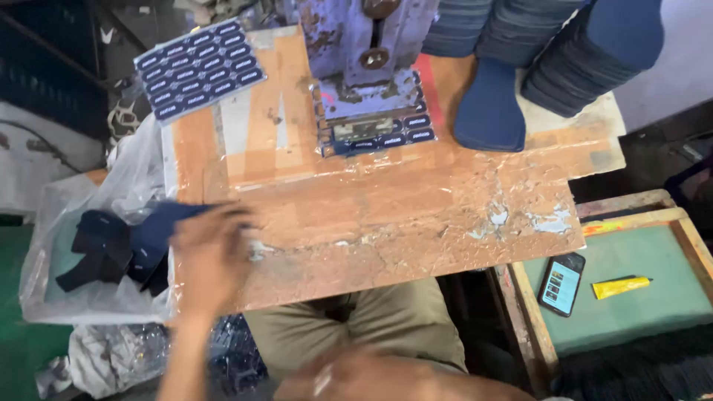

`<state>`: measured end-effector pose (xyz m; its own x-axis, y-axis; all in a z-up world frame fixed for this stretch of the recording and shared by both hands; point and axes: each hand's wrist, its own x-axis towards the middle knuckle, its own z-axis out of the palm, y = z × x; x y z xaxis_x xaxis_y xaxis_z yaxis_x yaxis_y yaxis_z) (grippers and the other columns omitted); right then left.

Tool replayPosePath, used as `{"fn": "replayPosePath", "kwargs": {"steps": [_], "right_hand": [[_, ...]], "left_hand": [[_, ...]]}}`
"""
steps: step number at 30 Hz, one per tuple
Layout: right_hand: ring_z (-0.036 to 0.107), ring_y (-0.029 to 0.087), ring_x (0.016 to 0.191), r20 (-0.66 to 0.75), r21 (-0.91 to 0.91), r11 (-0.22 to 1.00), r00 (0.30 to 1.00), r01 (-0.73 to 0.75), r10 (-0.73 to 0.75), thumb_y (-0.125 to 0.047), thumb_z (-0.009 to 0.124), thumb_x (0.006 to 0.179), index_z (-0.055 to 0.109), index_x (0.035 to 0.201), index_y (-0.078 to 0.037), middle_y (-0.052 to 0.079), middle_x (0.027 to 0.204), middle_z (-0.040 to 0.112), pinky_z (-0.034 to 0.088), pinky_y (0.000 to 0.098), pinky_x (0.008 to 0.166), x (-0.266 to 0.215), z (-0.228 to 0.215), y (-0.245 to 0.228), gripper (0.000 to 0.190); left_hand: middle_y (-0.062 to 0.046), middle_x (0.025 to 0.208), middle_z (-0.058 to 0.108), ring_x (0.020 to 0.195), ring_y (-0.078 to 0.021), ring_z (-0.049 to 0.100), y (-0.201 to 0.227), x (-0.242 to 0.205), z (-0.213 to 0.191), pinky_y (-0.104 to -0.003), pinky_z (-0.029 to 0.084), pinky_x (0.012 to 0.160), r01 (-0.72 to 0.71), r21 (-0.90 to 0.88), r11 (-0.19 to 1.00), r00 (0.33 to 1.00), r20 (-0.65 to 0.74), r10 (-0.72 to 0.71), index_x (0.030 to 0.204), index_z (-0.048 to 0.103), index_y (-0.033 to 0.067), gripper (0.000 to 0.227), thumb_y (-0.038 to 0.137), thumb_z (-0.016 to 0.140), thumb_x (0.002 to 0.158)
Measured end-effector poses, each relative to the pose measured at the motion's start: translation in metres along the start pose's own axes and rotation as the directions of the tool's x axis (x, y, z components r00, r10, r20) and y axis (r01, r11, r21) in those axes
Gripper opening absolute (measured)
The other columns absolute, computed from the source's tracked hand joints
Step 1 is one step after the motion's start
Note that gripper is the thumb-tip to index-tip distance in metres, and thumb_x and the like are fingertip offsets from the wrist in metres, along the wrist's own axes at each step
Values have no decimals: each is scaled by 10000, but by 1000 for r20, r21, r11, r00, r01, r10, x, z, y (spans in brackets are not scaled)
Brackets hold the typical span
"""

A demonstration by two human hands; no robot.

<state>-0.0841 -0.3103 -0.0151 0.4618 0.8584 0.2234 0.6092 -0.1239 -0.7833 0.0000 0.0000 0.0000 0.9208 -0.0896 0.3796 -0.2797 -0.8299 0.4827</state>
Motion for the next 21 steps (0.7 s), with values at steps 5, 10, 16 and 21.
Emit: {"fn": "replayPosePath", "kwargs": {"steps": [5,10,16,21], "right_hand": [[623,390,1196,-612,-55,845,687,-531,392,-119,747,879,614,1312,13,234,1334,631,526,476,970,-18,-145,43,471],[591,467,1224,-687,-620,501,726,-604,25,-131,802,822,666,1292,15,271,1363,627,504,518,1023,-24,-249,102,510],[674,358,1092,-629,-495,644,752,-583,197,-136,866,803,776,1106,-73,139,1189,746,542,442,935,-36,-270,117,322],[726,333,968,-566,-436,753,800,-494,197,-141,815,893,774,1067,-56,145,1099,749,553,399,852,-32,-282,102,198]], "left_hand": [[-86,1190,738,1066,-292,694,0,40,-14,-435,520,951,196,98,976,980,-52,-191,1282,642,115,383,208,743,924],[-152,1209,691,945,-246,735,32,119,82,-376,593,839,483,-316,817,872,254,-418,1579,294,59,985,436,815,833],[-196,1300,712,1148,-269,723,57,168,130,-349,589,982,257,-711,655,964,143,-223,1601,199,-13,1143,265,924,762],[-265,1366,649,1255,-344,649,26,141,133,-376,505,1057,148,-425,893,988,25,-152,1591,232,-39,1076,122,915,775]]}}
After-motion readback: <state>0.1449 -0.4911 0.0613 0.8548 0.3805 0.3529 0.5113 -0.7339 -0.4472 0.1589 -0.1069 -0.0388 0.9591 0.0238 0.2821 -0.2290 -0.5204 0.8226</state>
